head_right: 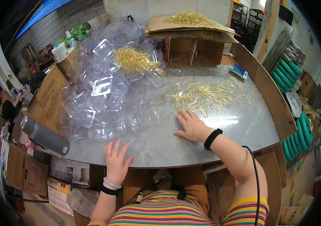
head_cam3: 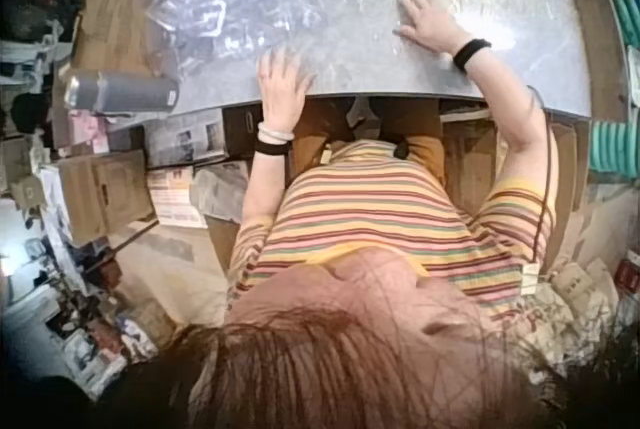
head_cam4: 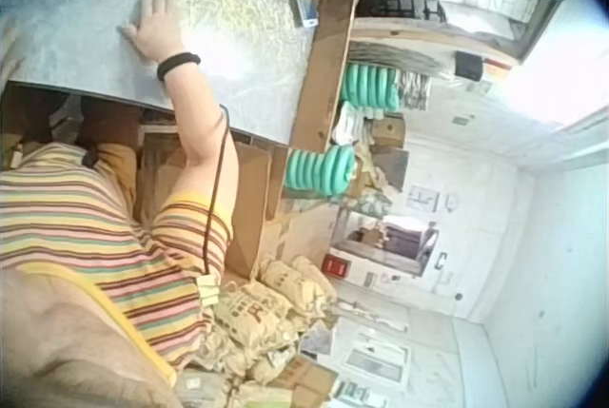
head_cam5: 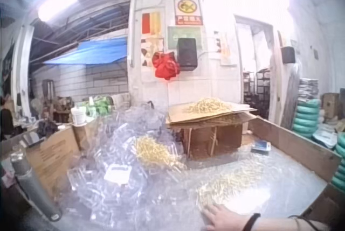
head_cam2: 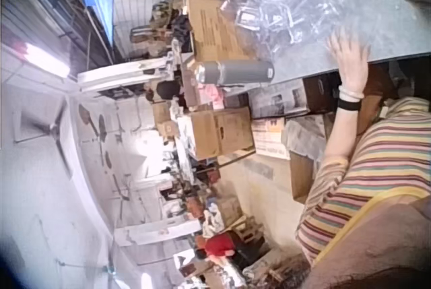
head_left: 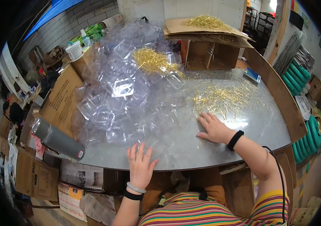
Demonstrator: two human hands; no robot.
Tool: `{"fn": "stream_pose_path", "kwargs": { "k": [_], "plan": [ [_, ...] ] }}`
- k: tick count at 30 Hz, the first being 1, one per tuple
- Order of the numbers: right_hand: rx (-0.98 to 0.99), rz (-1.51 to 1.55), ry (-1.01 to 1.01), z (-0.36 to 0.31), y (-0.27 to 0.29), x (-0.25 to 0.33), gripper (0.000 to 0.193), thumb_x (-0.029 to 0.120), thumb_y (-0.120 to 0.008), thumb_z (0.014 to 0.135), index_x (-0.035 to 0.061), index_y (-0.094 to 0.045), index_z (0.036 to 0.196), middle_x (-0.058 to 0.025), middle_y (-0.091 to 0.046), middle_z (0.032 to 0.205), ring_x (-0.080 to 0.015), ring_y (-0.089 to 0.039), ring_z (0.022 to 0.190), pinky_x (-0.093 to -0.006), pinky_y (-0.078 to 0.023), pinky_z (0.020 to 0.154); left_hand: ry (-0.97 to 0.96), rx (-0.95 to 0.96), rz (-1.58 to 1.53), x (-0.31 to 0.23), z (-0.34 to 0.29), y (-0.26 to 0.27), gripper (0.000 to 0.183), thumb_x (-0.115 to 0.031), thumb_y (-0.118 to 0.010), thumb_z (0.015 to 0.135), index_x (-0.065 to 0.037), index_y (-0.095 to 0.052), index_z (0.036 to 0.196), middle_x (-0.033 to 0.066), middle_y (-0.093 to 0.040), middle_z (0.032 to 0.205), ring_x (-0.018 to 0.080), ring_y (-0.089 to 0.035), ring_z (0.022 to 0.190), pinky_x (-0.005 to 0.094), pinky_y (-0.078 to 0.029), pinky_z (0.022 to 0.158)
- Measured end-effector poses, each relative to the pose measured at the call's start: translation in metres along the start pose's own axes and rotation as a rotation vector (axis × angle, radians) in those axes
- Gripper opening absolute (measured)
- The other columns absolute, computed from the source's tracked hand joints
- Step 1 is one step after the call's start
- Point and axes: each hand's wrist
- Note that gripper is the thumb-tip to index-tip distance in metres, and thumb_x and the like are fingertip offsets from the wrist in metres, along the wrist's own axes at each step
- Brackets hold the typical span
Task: Organizing and bundling thin gold-colored metal ties on a workstation.
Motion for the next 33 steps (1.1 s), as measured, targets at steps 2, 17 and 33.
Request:
{"fn": "stream_pose_path", "kwargs": {
  "k": [2,17,33],
  "plan": [
    [0.212,0.127,0.026,0.004,0.023,0.015,0.067,0.050,-0.059,0.094,0.0042,-0.047,0.142,-0.0225,-0.044,0.145,-0.0417,-0.043,0.133,-0.0478,-0.036,0.112,0.021,-0.059,0.047,-0.012,-0.005,0.007,0.043,-0.019,-0.078,0.082,-0.004,-0.065,0.120,0.0171,-0.051,0.141,0.0417,-0.038,0.136,0.0578,-0.028,0.114],
    [0.150,0.123,-0.035,-0.022,0.021,0.000,0.070,0.055,-0.050,0.097,0.0039,-0.042,0.145,-0.0225,-0.042,0.149,-0.0481,-0.038,0.136,-0.0529,-0.032,0.113,-0.242,0.220,-0.125,-0.090,0.024,-0.062,0.086,-0.048,-0.069,0.088,0.012,-0.037,0.143,0.0294,-0.038,0.148,0.0436,-0.034,0.141,0.0549,-0.027,0.116],
    [-0.058,0.116,-0.087,-0.101,0.023,0.068,0.056,0.041,-0.059,0.096,0.0142,-0.048,0.145,-0.0139,-0.045,0.148,-0.0413,-0.036,0.140,-0.0544,-0.027,0.116,-0.318,0.316,-0.040,-0.093,0.038,-0.072,0.082,-0.048,-0.058,0.095,0.011,-0.033,0.147,0.0279,-0.035,0.152,0.0417,-0.031,0.144,0.0558,-0.023,0.118]
  ]
}}
Point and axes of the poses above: each hand's wrist, its own z-axis towards the middle knuckle, its own y-axis out of the back of the hand, x = y × z
